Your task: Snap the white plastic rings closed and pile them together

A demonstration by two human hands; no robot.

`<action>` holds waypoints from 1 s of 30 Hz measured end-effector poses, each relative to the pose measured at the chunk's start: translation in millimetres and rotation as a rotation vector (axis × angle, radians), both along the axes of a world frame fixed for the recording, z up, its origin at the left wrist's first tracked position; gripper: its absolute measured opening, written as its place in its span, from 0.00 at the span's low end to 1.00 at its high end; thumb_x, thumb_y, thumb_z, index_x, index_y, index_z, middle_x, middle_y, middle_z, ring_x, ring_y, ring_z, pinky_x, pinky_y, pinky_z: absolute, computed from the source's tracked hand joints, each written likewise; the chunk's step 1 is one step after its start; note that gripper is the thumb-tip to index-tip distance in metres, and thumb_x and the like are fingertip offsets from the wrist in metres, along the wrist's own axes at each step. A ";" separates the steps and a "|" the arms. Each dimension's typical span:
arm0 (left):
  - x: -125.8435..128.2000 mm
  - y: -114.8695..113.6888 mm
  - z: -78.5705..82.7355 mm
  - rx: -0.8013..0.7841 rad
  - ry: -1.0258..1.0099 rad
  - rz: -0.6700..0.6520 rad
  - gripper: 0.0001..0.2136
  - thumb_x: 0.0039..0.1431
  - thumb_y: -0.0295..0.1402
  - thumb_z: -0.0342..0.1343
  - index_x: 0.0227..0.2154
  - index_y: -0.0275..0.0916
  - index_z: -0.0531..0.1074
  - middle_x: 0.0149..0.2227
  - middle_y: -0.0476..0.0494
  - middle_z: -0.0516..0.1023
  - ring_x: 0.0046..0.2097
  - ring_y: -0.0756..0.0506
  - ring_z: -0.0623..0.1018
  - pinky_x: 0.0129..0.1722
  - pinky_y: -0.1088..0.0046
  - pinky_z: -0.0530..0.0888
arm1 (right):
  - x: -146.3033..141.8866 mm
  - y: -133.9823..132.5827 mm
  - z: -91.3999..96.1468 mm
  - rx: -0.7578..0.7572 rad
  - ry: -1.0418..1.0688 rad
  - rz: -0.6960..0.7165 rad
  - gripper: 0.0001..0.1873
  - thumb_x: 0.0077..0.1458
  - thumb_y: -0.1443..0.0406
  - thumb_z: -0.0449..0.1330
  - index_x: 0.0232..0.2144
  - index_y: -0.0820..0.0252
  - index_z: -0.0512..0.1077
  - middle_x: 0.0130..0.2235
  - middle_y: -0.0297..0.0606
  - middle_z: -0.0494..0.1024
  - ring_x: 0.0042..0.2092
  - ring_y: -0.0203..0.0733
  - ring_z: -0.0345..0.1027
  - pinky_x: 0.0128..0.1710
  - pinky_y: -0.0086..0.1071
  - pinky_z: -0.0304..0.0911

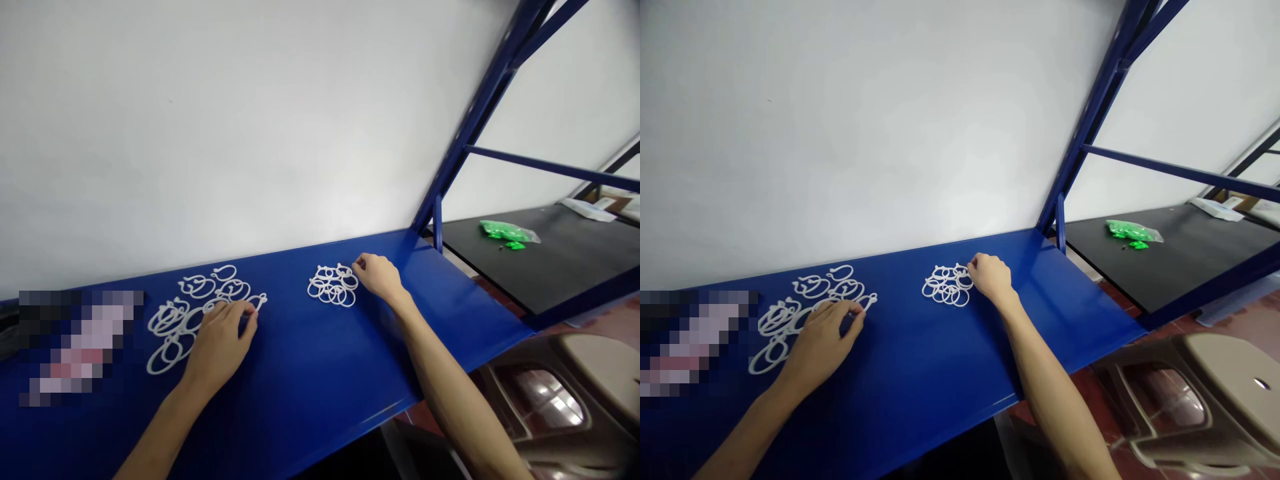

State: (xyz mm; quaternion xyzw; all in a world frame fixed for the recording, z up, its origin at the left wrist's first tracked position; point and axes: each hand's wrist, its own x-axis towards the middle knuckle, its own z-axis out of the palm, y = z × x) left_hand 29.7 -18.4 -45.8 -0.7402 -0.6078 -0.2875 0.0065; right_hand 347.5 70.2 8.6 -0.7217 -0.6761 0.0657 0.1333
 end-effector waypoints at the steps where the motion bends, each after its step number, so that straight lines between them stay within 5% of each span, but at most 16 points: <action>1: 1.1 -0.5 1.1 -0.010 -0.043 -0.002 0.10 0.63 0.40 0.47 0.34 0.43 0.70 0.35 0.44 0.78 0.42 0.39 0.76 0.48 0.59 0.70 | -1.2 -0.7 0.3 0.019 0.000 -0.007 0.12 0.63 0.60 0.55 0.41 0.55 0.78 0.40 0.43 0.82 0.43 0.49 0.76 0.41 0.36 0.66; 5: 8.5 -3.3 7.7 -0.110 -0.256 0.014 0.12 0.62 0.45 0.49 0.34 0.43 0.70 0.33 0.47 0.78 0.36 0.43 0.77 0.40 0.66 0.73 | -13.2 -6.8 -0.8 0.180 0.057 0.061 0.10 0.64 0.61 0.56 0.41 0.56 0.76 0.39 0.41 0.81 0.41 0.48 0.75 0.39 0.35 0.66; 9: 16.9 -6.3 12.6 -0.307 -0.574 0.009 0.15 0.61 0.48 0.51 0.38 0.42 0.71 0.31 0.49 0.78 0.34 0.45 0.79 0.39 0.67 0.75 | -38.3 -24.0 -7.5 0.355 0.255 0.431 0.09 0.66 0.61 0.57 0.43 0.58 0.74 0.41 0.41 0.80 0.45 0.44 0.72 0.45 0.35 0.67; 13: 25.2 -10.4 15.2 -0.459 -0.955 -0.069 0.17 0.62 0.47 0.53 0.44 0.40 0.69 0.30 0.50 0.77 0.32 0.46 0.79 0.40 0.64 0.77 | -66.6 -49.1 -20.2 0.300 0.436 0.804 0.13 0.65 0.57 0.59 0.47 0.58 0.71 0.46 0.42 0.79 0.45 0.43 0.73 0.47 0.36 0.68; 16: 32.0 -13.9 17.4 -0.527 -1.100 -0.137 0.16 0.61 0.45 0.55 0.43 0.39 0.69 0.29 0.48 0.77 0.32 0.45 0.79 0.39 0.62 0.77 | -81.2 -61.9 -30.7 0.192 0.509 0.842 0.12 0.66 0.58 0.58 0.46 0.59 0.69 0.41 0.40 0.79 0.40 0.41 0.74 0.40 0.34 0.69; 24: 39.2 -18.4 11.2 -0.488 -0.885 -0.126 0.17 0.63 0.50 0.51 0.42 0.41 0.67 0.33 0.48 0.80 0.19 0.54 0.68 0.23 0.74 0.69 | -88.5 -65.0 -43.5 0.174 0.667 0.882 0.05 0.67 0.65 0.55 0.42 0.59 0.69 0.35 0.35 0.77 0.33 0.36 0.71 0.35 0.29 0.67; 30: 37.6 -23.8 13.6 -0.365 -0.582 -0.103 0.15 0.65 0.48 0.46 0.35 0.43 0.70 0.17 0.56 0.67 0.20 0.49 0.70 0.23 0.74 0.67 | -84.4 -68.4 -39.2 0.230 0.575 1.000 0.09 0.69 0.64 0.51 0.36 0.59 0.69 0.35 0.38 0.76 0.35 0.37 0.70 0.37 0.29 0.67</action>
